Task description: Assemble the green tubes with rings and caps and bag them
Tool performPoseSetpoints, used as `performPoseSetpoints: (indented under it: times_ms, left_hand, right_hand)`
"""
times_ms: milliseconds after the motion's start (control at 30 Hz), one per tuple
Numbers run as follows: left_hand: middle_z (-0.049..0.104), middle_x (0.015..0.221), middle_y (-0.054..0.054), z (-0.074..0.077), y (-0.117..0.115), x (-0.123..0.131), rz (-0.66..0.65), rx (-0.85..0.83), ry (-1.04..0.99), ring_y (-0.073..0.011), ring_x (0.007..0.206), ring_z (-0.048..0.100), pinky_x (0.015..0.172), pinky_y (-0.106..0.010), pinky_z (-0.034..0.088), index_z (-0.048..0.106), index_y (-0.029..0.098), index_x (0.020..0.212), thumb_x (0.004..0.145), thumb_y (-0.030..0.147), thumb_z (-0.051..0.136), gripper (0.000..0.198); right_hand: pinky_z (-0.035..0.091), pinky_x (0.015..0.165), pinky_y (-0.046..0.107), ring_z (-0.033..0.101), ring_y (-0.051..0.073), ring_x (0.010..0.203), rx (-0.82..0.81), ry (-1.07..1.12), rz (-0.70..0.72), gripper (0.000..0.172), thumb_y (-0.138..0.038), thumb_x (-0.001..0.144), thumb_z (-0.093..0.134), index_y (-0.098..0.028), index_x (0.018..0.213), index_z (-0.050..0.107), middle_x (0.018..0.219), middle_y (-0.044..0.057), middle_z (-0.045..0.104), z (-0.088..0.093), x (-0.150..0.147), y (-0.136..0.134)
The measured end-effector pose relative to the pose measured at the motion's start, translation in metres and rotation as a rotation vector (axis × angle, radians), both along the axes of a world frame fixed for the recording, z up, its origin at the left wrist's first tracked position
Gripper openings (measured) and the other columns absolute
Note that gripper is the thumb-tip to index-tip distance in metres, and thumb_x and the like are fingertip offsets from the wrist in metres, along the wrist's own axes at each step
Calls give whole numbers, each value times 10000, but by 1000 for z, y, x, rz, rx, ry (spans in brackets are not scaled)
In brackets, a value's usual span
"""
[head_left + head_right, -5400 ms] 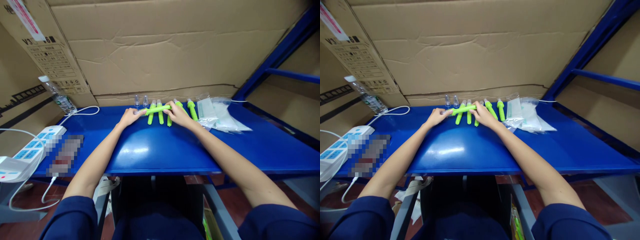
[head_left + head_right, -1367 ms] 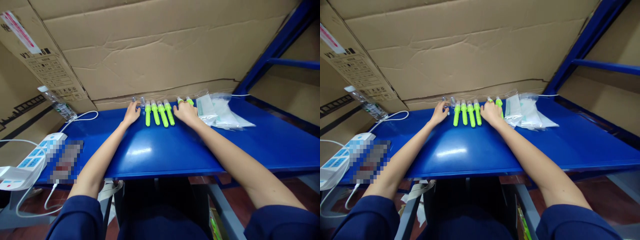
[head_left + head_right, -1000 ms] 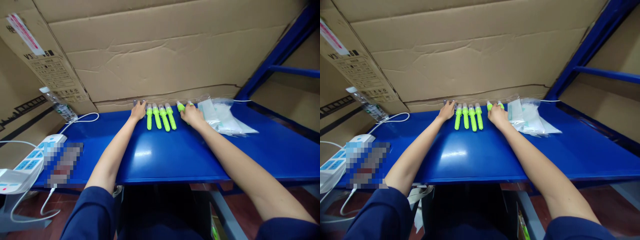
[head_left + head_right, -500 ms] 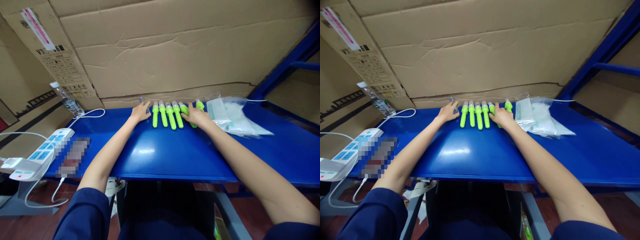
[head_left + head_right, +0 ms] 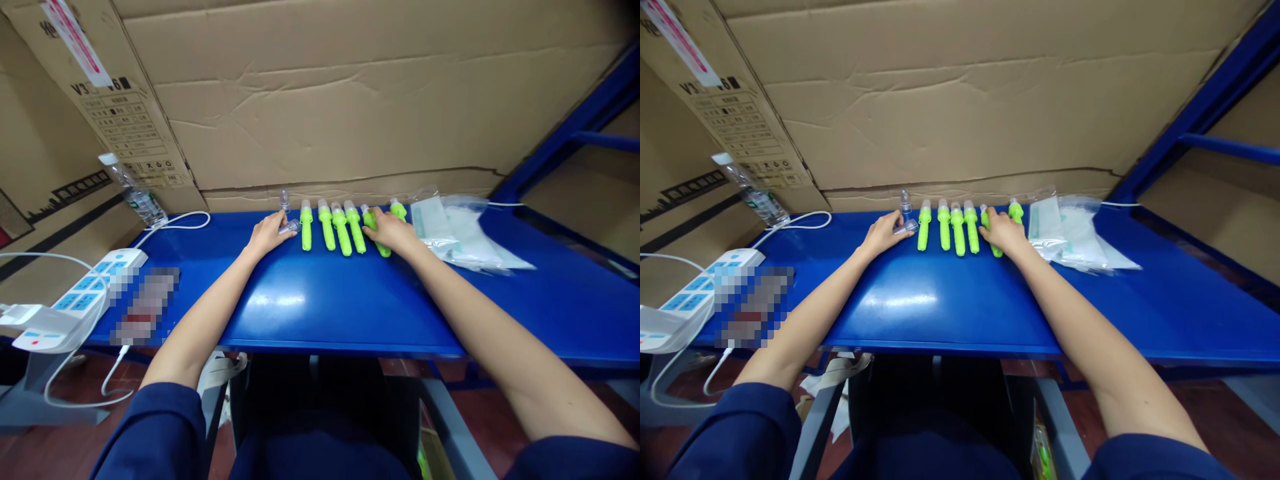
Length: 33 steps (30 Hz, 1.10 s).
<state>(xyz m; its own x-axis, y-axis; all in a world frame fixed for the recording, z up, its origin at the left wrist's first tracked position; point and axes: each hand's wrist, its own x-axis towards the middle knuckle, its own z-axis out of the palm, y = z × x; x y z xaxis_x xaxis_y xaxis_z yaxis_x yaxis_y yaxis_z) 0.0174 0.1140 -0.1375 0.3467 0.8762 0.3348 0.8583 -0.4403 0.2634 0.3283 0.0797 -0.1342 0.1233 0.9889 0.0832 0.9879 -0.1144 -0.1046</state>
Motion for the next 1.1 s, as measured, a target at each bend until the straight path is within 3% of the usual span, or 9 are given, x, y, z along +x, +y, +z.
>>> performPoseSetpoints:
  times_ms: [200,367,567,700,767,900,1100]
  left_hand:
    - [624,1332,-74,-5,-2,2,-95,-3,113,-255,1173,642,925,-333,516,522,272,1417,933,433,574,513]
    - [631,1298,-77,-4,-6,5,-86,17,162,-265,1167,651,930,-347,531,556,275,1397,939,473,546,500]
    - [624,1366,-91,-5,-1,5,-91,8,139,-264,1242,620,997,-348,501,542,238,1402,949,456,567,503]
    - [678,1313,-100,-7,2,3,-34,-21,11,-277,1191,651,990,-376,499,534,219,1366,949,469,565,487]
    - [708,1247,-88,-7,3,3,-33,-20,-71,-265,1112,681,938,-366,514,565,228,1293,968,472,526,408]
    - [728,1156,-88,-5,3,7,-123,28,-210,-223,969,698,887,-337,520,567,201,1237,987,432,490,349]
    - [688,1272,-110,4,-3,14,-258,91,-292,-217,1110,664,984,-323,488,566,168,1270,974,388,525,371]
  right_hand:
    - [472,994,490,606,388,1214,-3,47,-2,723,-415,969,438,-171,1618,235,1393,246,531,-2,-1,2]
    - [481,979,472,650,371,1129,17,66,29,688,-341,938,470,-115,1572,327,1383,266,510,-1,0,2]
    - [482,988,494,587,395,1218,63,71,73,627,-267,908,475,-33,1487,413,1355,268,559,-1,4,0]
    - [492,959,554,583,415,1230,157,93,88,638,-281,922,458,-104,1531,389,1441,238,536,8,5,-4]
    - [485,973,558,565,400,1266,228,101,151,647,-279,935,439,-154,1564,350,1513,191,496,13,2,-6]
    - [481,983,473,537,320,1328,308,93,416,641,-261,965,411,-238,1593,286,1596,83,429,17,-11,-11]
    - [439,860,380,589,291,1249,328,-140,671,645,-88,936,373,-257,1558,376,1556,95,485,14,-35,-21]
